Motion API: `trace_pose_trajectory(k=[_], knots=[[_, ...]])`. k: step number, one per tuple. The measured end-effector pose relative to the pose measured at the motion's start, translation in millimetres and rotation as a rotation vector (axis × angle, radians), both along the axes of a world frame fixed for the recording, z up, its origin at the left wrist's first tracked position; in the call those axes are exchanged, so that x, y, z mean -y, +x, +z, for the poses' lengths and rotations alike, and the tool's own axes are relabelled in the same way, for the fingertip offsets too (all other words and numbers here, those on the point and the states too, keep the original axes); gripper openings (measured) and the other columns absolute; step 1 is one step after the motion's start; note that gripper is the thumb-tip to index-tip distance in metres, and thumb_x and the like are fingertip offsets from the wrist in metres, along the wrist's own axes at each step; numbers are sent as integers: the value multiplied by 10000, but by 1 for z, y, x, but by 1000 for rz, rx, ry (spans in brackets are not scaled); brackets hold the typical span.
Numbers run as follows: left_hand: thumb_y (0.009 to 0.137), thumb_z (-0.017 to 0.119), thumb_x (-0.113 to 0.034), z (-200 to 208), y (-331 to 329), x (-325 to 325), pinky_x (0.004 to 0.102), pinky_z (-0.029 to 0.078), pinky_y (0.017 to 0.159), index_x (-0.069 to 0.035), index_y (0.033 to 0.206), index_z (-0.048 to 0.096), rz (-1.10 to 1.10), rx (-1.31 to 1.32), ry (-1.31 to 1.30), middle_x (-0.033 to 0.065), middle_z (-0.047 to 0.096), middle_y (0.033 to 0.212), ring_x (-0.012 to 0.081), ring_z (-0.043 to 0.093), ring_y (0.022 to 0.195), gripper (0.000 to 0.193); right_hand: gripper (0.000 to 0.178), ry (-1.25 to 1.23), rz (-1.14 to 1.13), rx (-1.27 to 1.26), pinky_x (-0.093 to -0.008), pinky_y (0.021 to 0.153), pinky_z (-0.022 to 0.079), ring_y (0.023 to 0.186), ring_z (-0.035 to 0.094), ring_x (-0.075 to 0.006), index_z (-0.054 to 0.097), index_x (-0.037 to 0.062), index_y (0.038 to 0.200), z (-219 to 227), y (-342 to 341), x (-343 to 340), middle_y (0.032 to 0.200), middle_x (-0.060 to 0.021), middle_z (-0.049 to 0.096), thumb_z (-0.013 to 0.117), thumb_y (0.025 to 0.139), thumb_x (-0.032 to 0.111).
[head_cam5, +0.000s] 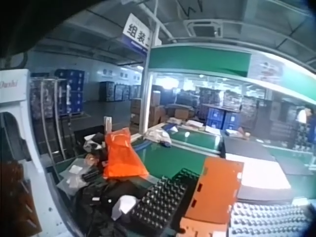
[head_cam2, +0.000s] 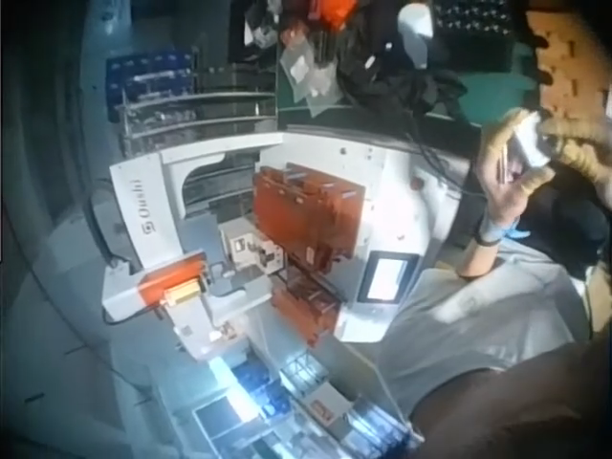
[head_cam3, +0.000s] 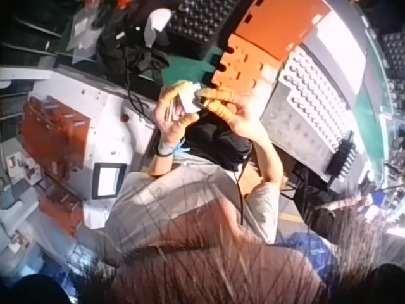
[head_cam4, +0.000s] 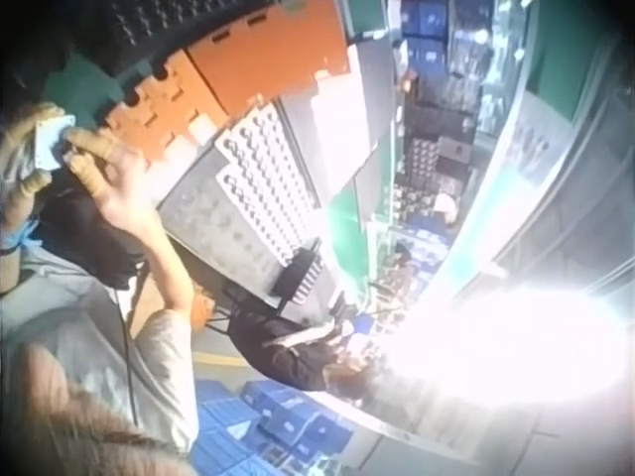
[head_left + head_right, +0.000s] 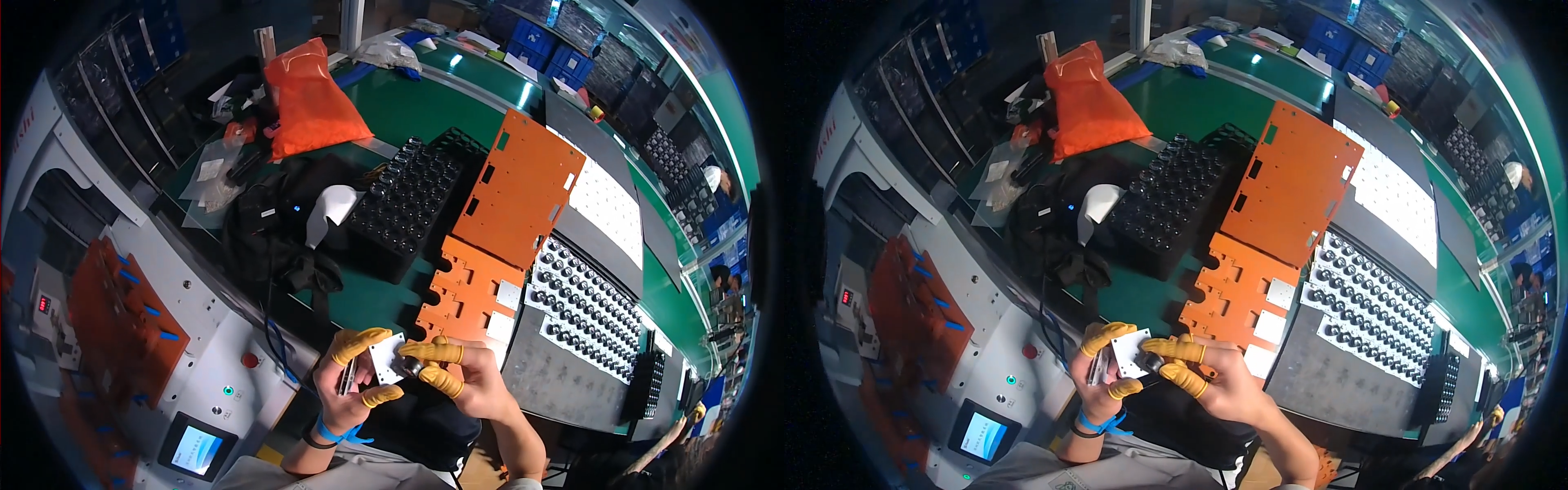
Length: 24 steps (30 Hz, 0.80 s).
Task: Assembling small electronic components and adhesive labels onto a plastic frame and placing it into a machine.
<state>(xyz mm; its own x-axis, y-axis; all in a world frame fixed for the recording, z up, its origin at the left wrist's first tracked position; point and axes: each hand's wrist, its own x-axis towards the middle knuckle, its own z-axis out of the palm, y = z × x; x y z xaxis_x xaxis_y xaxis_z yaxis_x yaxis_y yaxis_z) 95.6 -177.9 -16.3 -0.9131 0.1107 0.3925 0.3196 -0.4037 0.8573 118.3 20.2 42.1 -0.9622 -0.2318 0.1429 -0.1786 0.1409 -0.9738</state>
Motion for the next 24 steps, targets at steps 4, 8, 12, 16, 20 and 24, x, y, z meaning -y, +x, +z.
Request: trace_pose_trajectory(k=[4, 8, 12, 16, 20, 24], knots=[[711, 970, -209, -4, 5, -6, 173, 312, 597, -25, 1328, 662, -30, 45, -3, -12, 611, 1142, 9, 424, 725, 714, 323, 20, -22, -26, -283, 659, 482, 744, 622, -156, 708, 16, 1271, -4, 3, -5, 995, -113, 738, 732, 957, 87], [685, 980, -242, -7, 8, -10, 176, 312, 589, -33, 1301, 684, 8, -4, -87, -18, 638, 1144, 16, 403, 686, 715, 326, -26, -60, -33, -280, 647, 472, 733, 612, -152, 703, 14, 1273, -9, 7, -5, 991, -111, 732, 733, 956, 86], [699, 971, -276, 0, 8, -12, 181, 324, 586, -27, 1296, 686, -30, 20, -110, 0, 678, 1159, 21, 400, 669, 707, 326, -35, -77, -63, -284, 629, 457, 712, 596, -160, 701, 5, 1263, -13, 11, -10, 950, -100, 708, 741, 950, 88], [722, 956, -304, -1, 8, -16, 183, 331, 585, -9, 1291, 681, -17, 41, -110, 2, 699, 1134, 28, 398, 658, 698, 325, 41, -95, -133, -296, 613, 449, 686, 578, -175, 703, -12, 1247, -12, 15, -14, 890, -98, 673, 749, 938, 76], [728, 953, -308, 0, 11, -17, 184, 329, 589, -3, 1293, 679, -48, 65, -122, -12, 683, 1075, 30, 395, 657, 698, 322, 33, -110, -151, -306, 598, 436, 667, 556, -175, 707, -18, 1237, -14, 18, -12, 864, -100, 651, 754, 931, 69], [765, 933, -330, -1, 14, -19, 185, 335, 623, 0, 1310, 672, -119, 179, -84, -39, 622, 976, 22, 396, 674, 689, 315, 26, -99, -197, -308, 591, 425, 663, 546, -175, 718, -16, 1222, -18, 18, -14, 850, -93, 644, 759, 921, 69]])
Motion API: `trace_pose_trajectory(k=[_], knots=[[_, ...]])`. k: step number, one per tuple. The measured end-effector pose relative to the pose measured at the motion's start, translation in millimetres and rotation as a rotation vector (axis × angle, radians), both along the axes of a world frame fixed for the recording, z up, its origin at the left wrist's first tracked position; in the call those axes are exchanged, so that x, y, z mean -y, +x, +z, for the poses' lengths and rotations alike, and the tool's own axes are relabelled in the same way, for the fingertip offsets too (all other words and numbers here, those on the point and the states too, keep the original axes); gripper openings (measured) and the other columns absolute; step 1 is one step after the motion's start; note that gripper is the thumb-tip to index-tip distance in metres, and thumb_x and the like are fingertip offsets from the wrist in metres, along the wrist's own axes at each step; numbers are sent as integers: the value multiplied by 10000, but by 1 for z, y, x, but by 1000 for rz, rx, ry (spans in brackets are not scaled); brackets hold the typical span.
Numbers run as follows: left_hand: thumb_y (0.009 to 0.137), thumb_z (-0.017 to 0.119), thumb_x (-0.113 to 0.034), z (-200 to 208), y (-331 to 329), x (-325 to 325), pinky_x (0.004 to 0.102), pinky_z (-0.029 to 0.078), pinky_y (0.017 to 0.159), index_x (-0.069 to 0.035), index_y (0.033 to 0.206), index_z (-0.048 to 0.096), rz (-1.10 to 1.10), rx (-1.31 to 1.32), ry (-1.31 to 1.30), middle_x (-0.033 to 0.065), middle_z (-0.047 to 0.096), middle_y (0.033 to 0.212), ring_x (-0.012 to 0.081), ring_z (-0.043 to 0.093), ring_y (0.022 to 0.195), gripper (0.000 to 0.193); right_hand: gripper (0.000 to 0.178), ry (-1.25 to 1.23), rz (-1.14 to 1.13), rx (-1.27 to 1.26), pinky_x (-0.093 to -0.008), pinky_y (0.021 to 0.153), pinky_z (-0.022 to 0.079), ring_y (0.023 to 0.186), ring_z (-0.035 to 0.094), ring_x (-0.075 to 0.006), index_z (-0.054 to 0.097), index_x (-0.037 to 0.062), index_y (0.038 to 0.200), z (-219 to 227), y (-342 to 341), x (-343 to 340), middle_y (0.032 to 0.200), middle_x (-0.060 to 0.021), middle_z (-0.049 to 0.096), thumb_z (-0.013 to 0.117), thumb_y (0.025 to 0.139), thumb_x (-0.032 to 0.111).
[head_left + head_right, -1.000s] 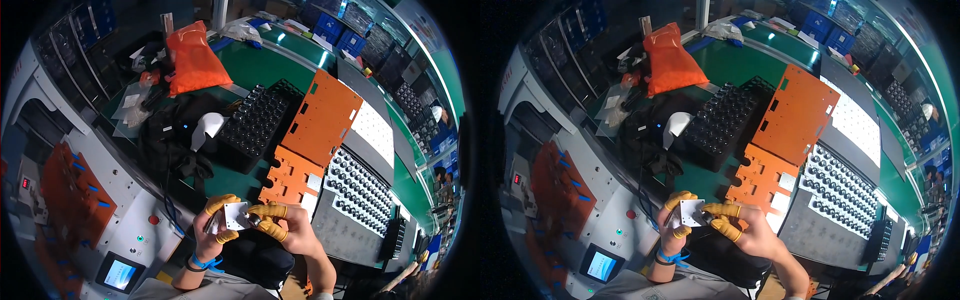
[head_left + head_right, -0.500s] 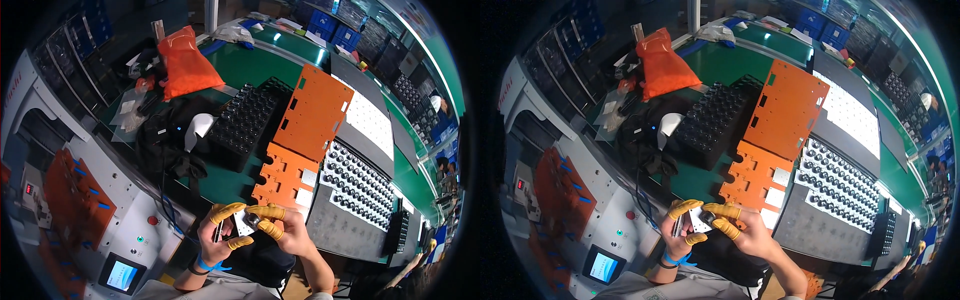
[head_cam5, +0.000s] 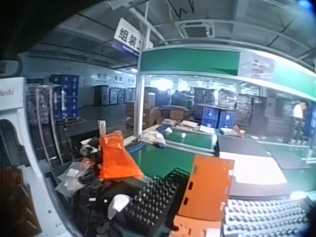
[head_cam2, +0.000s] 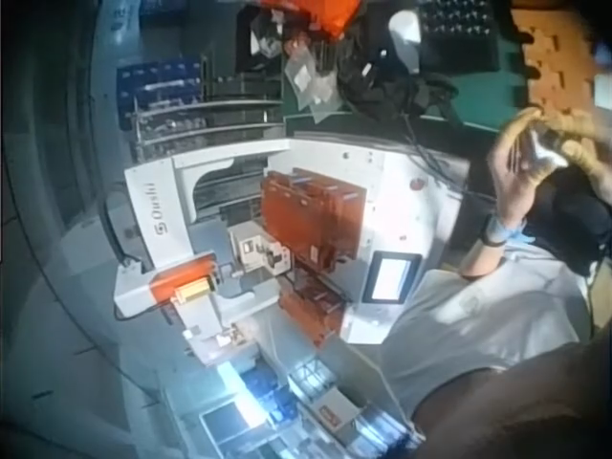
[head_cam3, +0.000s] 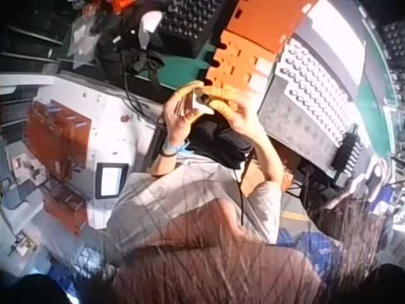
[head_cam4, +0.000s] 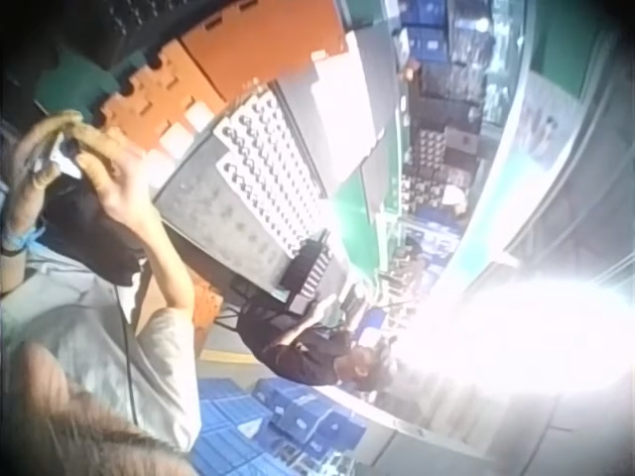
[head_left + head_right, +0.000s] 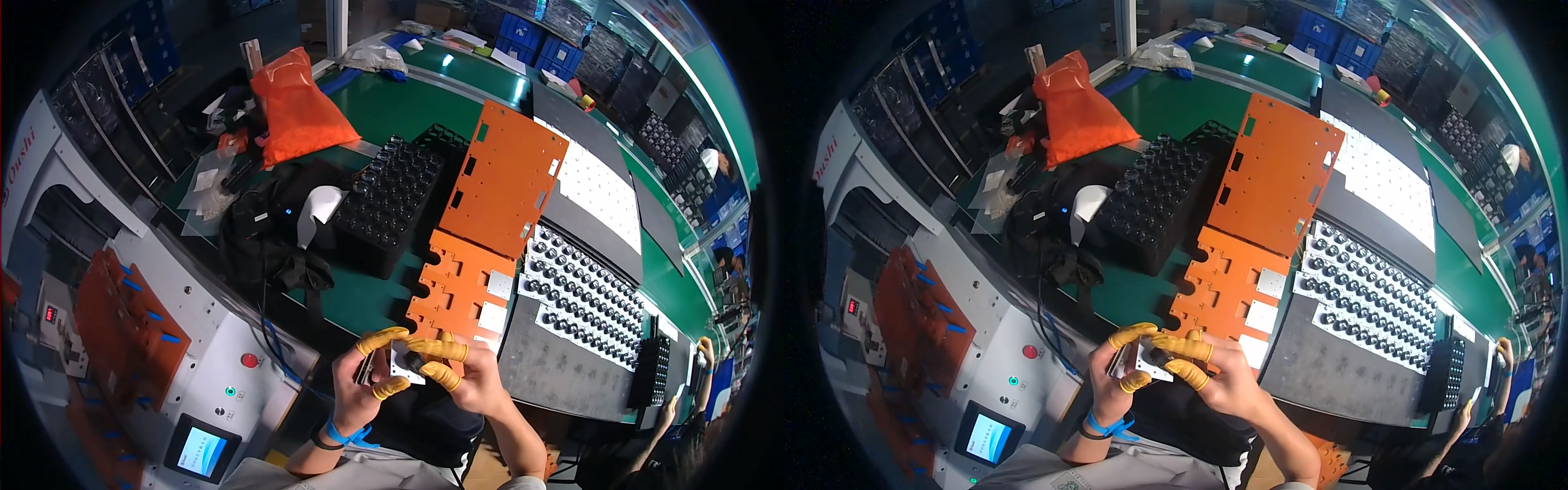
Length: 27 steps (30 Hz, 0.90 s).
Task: Assembling small electronic components and adhesive labels onto a plastic frame and placing it into a machine.
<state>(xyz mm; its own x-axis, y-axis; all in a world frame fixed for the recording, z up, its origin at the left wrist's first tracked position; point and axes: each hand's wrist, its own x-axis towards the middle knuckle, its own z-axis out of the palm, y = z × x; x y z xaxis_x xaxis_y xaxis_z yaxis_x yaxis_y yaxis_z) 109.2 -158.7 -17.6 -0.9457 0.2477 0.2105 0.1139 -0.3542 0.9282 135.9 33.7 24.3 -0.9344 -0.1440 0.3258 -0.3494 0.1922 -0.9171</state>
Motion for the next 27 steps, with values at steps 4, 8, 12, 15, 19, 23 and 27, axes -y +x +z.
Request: trace_pose_trajectory(k=[4, 8, 12, 15, 19, 23, 27], knots=[[823, 890, -365, 2, 2, -6, 180, 347, 657, 5, 1322, 664, -63, 184, 157, -77, 566, 891, 15, 419, 705, 661, 322, 40, -11, 12, -314, 605, 448, 685, 577, -196, 723, -8, 1225, -2, 1, -2, 844, -92, 653, 762, 915, 71], [855, 863, -372, 3, 2, -1, 172, 357, 645, 7, 1326, 659, -87, 293, 164, -78, 573, 885, 8, 457, 727, 638, 332, 82, -5, -10, -326, 625, 472, 697, 597, -223, 722, 1, 1237, 3, 1, -2, 850, -106, 661, 761, 916, 75], [895, 826, -359, -6, -1, 6, 169, 380, 592, 10, 1323, 653, -204, 318, 129, -32, 656, 956, 9, 504, 702, 591, 334, 123, 2, -1, -339, 635, 485, 699, 603, -251, 725, 13, 1245, 2, 1, -3, 860, -117, 665, 757, 918, 76], [914, 807, -357, -7, -1, 3, 174, 390, 564, 12, 1317, 653, -219, 371, 175, -15, 679, 972, 14, 514, 674, 567, 329, 133, 29, -15, -346, 636, 492, 702, 609, -259, 731, 24, 1239, 4, 0, -4, 869, -111, 665, 755, 914, 71], [927, 794, -348, -9, -1, 2, 178, 401, 556, 26, 1313, 648, -245, 472, 216, -3, 693, 989, 19, 517, 660, 558, 351, 238, 94, -86, -358, 649, 515, 695, 613, -270, 744, 57, 1233, -1, -1, -10, 865, -94, 654, 765, 882, 56], [949, 768, -337, -12, 0, 2, 181, 403, 552, 33, 1312, 646, -263, 485, 238, 4, 702, 1015, 18, 523, 664, 532, 373, 237, 101, -37, -358, 678, 522, 742, 611, -283, 756, 74, 1225, 5, -1, -11, 892, -92, 646, 775, 854, 46], [976, 729, -345, -14, 1, -2, 188, 390, 547, 25, 1324, 641, -243, 504, 274, 9, 705, 1017, 18, 526, 670, 515, 365, 237, 79, -83, -361, 758, 518, 920, 605, -292, 767, 72, 1208, 6, -4, -7, 1054, -113, 646, 792, 844, 58]])
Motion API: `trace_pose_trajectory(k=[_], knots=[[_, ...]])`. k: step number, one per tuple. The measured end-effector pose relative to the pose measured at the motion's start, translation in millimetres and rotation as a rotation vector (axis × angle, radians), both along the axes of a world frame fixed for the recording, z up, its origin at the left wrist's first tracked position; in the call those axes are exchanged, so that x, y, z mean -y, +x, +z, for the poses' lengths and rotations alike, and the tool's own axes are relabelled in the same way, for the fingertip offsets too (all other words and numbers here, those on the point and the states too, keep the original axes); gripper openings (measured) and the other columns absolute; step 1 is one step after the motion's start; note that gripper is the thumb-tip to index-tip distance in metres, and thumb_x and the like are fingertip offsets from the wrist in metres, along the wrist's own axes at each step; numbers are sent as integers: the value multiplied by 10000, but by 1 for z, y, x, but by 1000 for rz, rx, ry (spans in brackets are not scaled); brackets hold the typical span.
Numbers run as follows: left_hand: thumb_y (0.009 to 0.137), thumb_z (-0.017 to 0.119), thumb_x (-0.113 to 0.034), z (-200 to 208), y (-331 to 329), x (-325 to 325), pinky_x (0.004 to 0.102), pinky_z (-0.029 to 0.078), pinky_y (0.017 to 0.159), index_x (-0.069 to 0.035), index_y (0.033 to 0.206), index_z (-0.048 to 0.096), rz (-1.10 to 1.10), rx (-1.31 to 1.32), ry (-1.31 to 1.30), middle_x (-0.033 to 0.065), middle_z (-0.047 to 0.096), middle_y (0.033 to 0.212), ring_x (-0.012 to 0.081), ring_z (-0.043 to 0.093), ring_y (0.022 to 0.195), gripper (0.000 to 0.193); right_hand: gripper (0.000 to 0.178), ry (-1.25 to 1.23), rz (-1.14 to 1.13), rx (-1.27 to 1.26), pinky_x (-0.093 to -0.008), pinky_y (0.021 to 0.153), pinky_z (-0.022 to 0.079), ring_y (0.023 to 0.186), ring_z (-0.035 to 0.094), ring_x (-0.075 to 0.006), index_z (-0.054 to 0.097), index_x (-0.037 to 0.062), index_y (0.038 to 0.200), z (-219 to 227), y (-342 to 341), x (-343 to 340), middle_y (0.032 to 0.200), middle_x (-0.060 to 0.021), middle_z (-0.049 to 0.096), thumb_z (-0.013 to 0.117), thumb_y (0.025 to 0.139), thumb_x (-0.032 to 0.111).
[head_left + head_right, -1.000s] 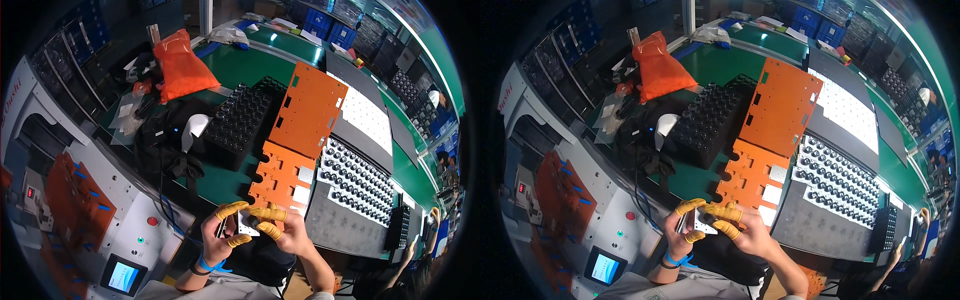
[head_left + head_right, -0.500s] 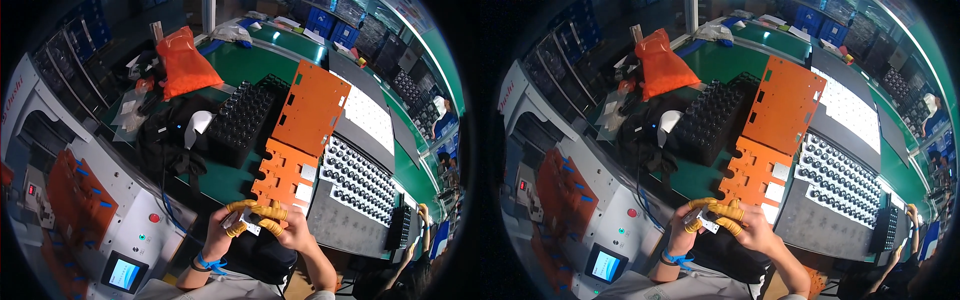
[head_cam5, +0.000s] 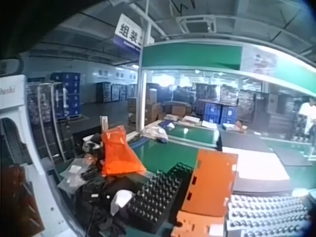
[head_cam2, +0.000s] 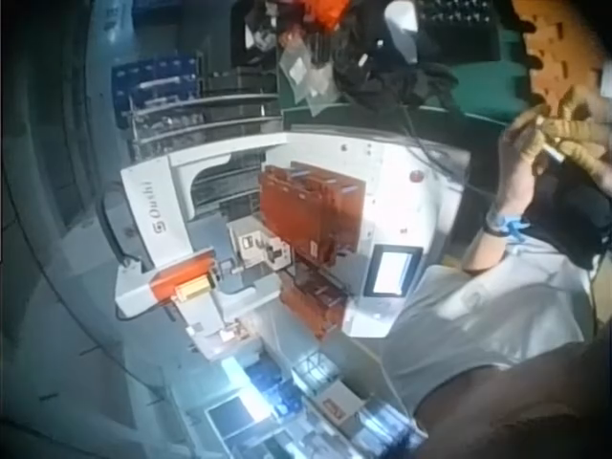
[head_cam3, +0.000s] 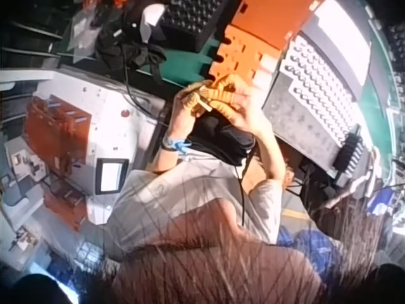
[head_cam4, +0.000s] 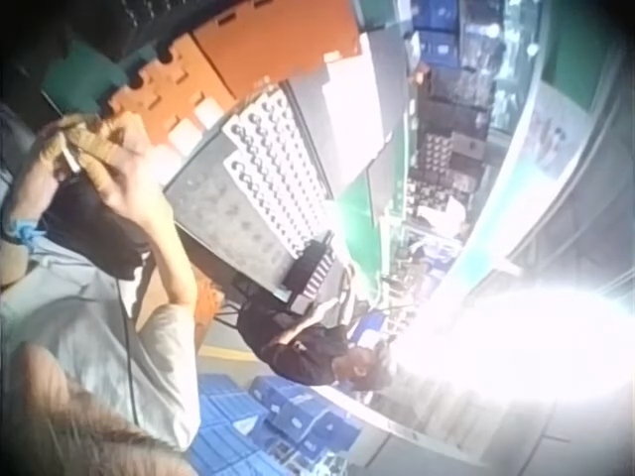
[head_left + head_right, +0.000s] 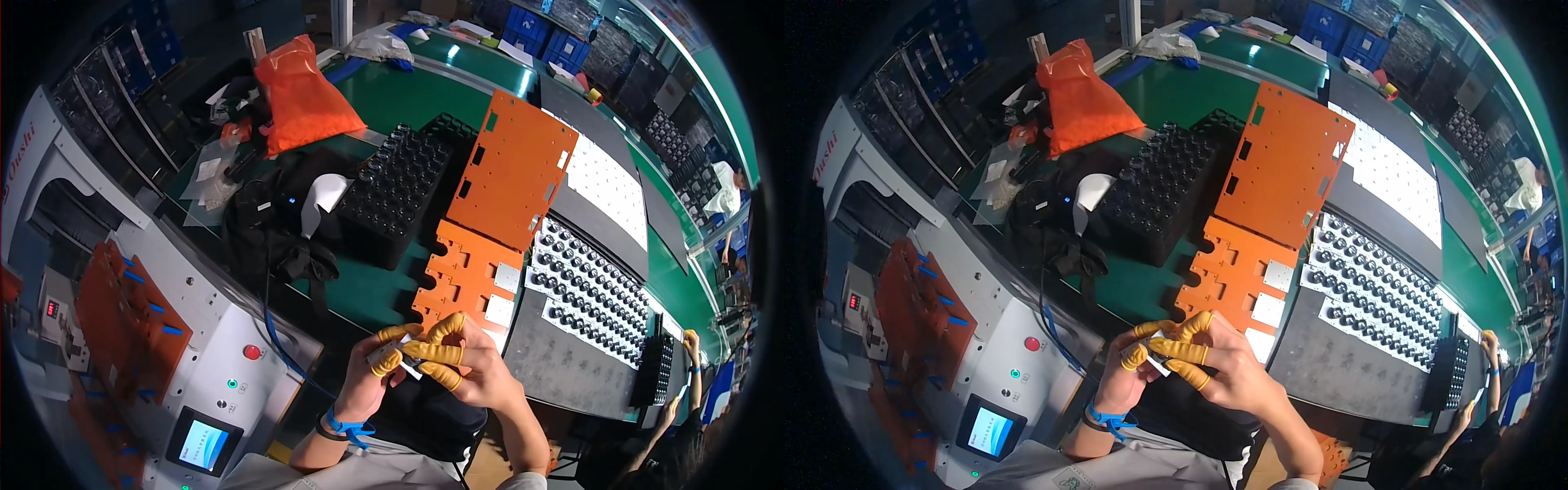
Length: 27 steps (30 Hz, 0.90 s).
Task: Assembling small electronic components and adhesive labels onto a plastic frame and placing it into a machine.
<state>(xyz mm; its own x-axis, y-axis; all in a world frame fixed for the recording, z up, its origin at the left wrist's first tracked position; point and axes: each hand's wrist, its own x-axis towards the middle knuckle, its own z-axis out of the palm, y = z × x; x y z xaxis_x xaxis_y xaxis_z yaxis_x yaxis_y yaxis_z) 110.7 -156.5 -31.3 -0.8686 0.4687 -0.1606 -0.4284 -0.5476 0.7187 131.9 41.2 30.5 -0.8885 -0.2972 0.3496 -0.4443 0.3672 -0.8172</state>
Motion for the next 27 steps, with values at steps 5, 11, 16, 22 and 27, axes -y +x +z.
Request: trace_pose_trajectory(k=[5, 11, 16, 22, 27], knots=[[972, 715, -415, -12, 5, -3, 201, 394, 561, 4, 1328, 641, 12, 119, 39, 3, 708, 1012, 36, 536, 673, 556, 453, 68, -44, -53, -460, 1006, 449, 1152, 558, -337, 762, 66, 1224, 3, -1, 3, 1269, -150, 630, 875, 797, 165], [934, 722, -533, -15, 5, -1, 227, 433, 621, -93, 1290, 648, -156, 295, 160, -34, 652, 984, 80, 595, 792, 572, 435, 189, -160, -252, -454, 988, 481, 1163, 576, -355, 758, 84, 1180, -14, 4, 15, 1277, -131, 644, 791, 746, 88], [865, 812, -518, -12, -4, 2, 233, 445, 613, -55, 1270, 656, -191, 57, 0, -40, 633, 901, 67, 567, 723, 634, 592, 282, -272, -496, -496, 851, 465, 1103, 608, -356, 708, 77, 1227, -20, 6, 13, 1271, -134, 649, 786, 641, 106], [763, 931, -350, 13, -22, 8, 195, 406, 637, 16, 1161, 719, -84, -501, -413, -7, 646, 883, 29, 507, 714, 580, 544, 324, -298, -421, -447, 851, 505, 1113, 603, -353, 725, 84, 1223, -23, 13, 12, 1283, -135, 651, 790, 684, 67], [769, 920, -309, 19, -29, 6, 280, 538, 728, 13, 1108, 733, -58, -848, -542, 104, 740, 1044, 175, 699, 827, 504, 543, 326, -313, -348, -440, 874, 531, 1130, 601, -368, 730, 95, 1237, -21, 17, 13, 1334, -154, 626, 806, 701, 67]])
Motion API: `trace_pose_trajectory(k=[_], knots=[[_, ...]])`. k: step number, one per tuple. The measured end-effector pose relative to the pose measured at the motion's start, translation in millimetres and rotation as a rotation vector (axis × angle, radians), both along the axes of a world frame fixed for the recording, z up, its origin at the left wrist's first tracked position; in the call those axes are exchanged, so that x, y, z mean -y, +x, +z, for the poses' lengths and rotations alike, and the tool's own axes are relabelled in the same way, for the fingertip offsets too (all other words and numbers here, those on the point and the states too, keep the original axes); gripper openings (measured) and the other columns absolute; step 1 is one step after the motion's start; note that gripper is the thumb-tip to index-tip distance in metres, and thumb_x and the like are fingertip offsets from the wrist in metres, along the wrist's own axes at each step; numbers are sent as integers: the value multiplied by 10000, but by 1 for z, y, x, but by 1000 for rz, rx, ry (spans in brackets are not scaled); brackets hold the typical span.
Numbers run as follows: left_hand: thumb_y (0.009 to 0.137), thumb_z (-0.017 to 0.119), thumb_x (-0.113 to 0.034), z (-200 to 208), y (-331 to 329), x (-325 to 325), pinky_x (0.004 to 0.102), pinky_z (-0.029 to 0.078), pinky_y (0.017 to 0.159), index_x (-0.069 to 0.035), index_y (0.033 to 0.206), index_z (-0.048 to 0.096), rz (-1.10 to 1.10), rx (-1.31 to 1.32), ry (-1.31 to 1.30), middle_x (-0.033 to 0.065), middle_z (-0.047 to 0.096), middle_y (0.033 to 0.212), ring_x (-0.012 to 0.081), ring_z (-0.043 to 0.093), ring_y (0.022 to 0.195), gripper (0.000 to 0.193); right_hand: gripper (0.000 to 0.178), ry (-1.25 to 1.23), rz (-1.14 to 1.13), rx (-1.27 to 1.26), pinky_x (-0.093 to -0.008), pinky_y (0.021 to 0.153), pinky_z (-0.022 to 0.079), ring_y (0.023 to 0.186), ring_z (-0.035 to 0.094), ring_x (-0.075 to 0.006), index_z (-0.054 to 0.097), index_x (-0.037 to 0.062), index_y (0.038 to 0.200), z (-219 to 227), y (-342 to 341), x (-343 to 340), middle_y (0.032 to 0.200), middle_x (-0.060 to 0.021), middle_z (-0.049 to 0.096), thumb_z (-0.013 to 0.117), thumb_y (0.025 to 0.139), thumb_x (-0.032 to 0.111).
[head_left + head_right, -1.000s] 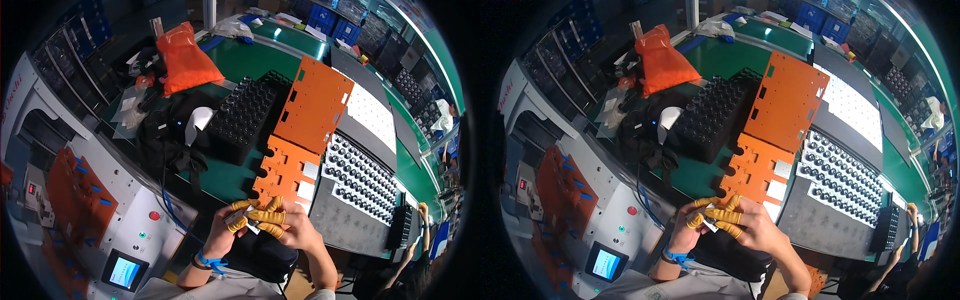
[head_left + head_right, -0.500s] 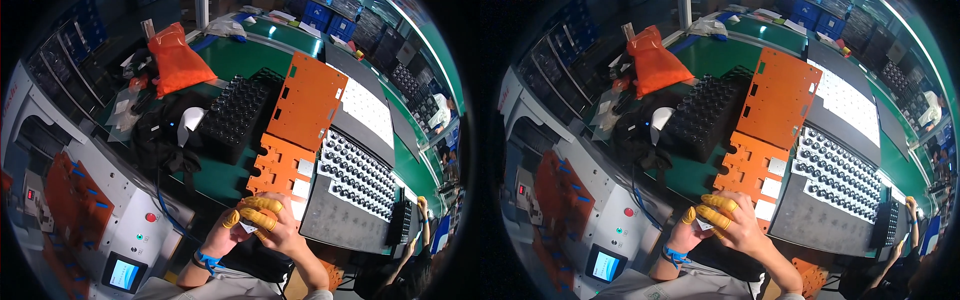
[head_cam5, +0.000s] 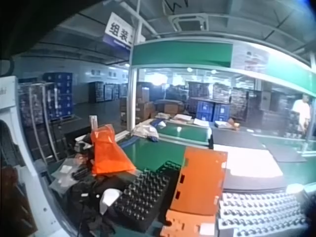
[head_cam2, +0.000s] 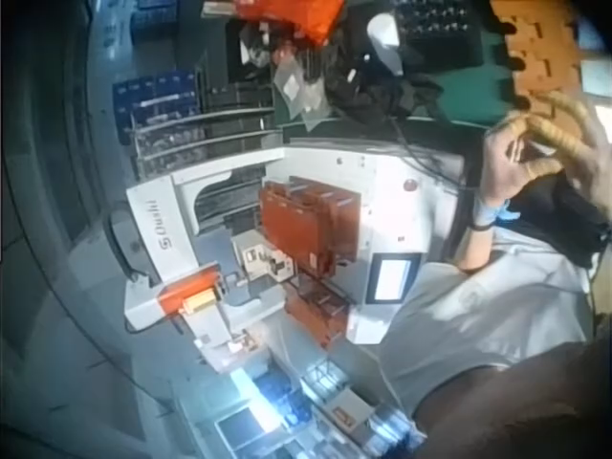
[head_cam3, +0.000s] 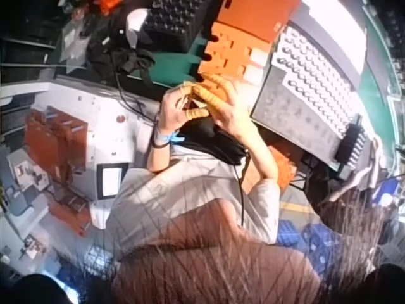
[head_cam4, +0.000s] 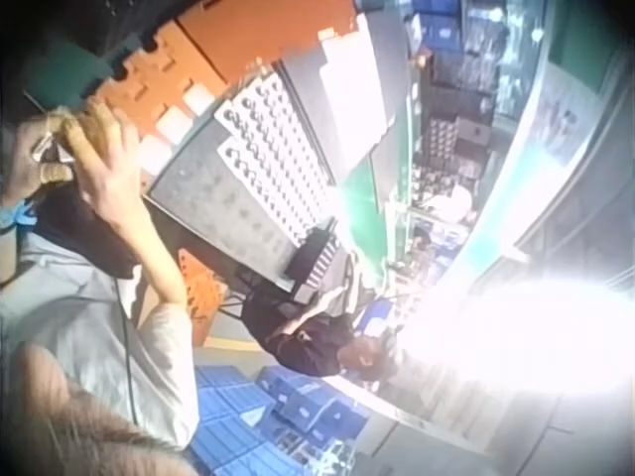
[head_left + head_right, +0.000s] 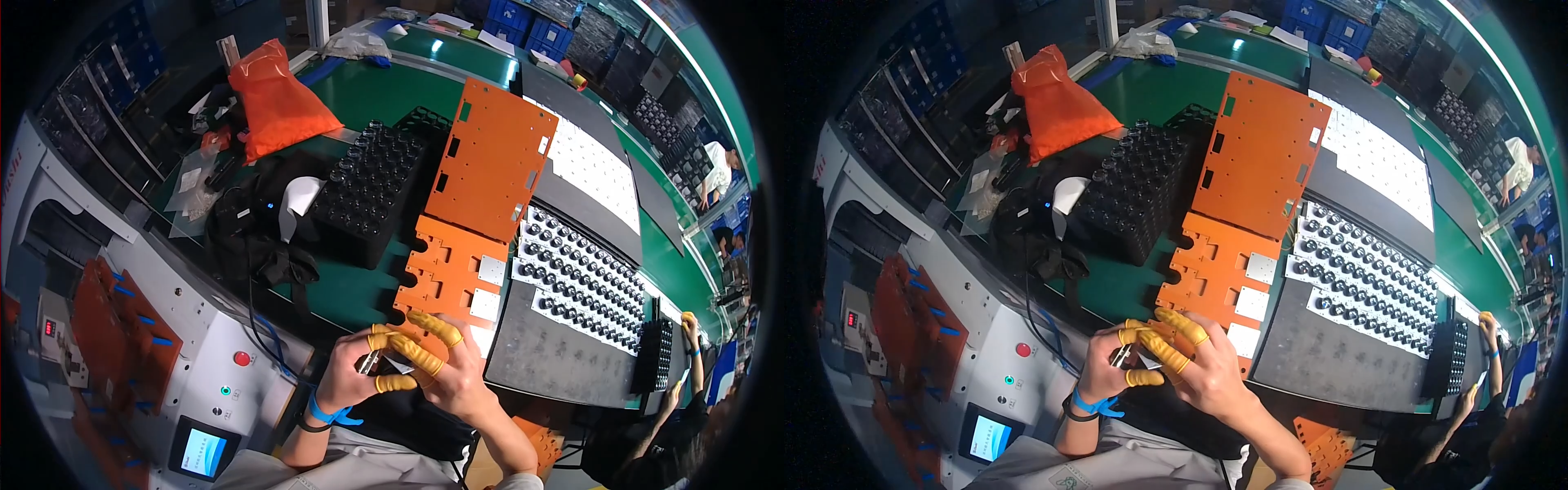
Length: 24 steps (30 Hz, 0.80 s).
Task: Assembling small electronic components and adhesive labels onto a plastic frame and placing it into a machine.
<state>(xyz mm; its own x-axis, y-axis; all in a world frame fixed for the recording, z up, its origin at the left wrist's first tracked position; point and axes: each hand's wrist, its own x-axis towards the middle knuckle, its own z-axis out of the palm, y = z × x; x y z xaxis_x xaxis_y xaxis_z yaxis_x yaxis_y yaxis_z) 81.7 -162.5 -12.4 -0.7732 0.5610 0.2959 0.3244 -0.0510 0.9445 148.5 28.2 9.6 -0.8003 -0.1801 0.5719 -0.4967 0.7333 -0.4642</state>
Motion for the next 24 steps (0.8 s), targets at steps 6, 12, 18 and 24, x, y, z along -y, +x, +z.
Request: trace_pose_trajectory(k=[6, 12, 18, 24], knots=[[846, 851, -200, 0, -7, 1, 310, 540, 726, 44, 1016, 729, 36, -71, -48, 143, 722, 957, 242, 710, 820, 322, 494, -200, 24, 196, -428, 911, 545, 1131, 604, -373, 702, 51, 1263, -2, 3, 1, 1388, -182, 582, 817, 783, 70], [927, 771, -245, -5, -26, 1, 367, 440, 563, 65, 886, 706, 425, -119, -236, 172, 642, 769, 324, 600, 616, 320, 609, -212, -51, 221, -440, 961, 536, 1189, 592, -369, 580, 58, 1408, -9, 6, -11, 1444, -203, 517, 799, 839, 59], [808, 699, -69, -6, -25, -10, 468, 480, 624, 46, 827, 672, 435, -130, -579, 177, 645, 807, 402, 636, 722, 120, 593, -270, -94, 219, -446, 1027, 502, 1263, 560, -381, 575, 75, 1415, -18, 11, -17, 1483, -208, 481, 775, 857, 46], [809, 702, -74, -9, -24, -17, 486, 480, 640, 33, 801, 654, 421, -108, -634, 170, 657, 820, 406, 642, 745, 118, 547, -318, -99, 231, -448, 1036, 495, 1267, 561, -375, 599, 52, 1389, -22, 12, -17, 1473, -216, 490, 764, 868, 40]])
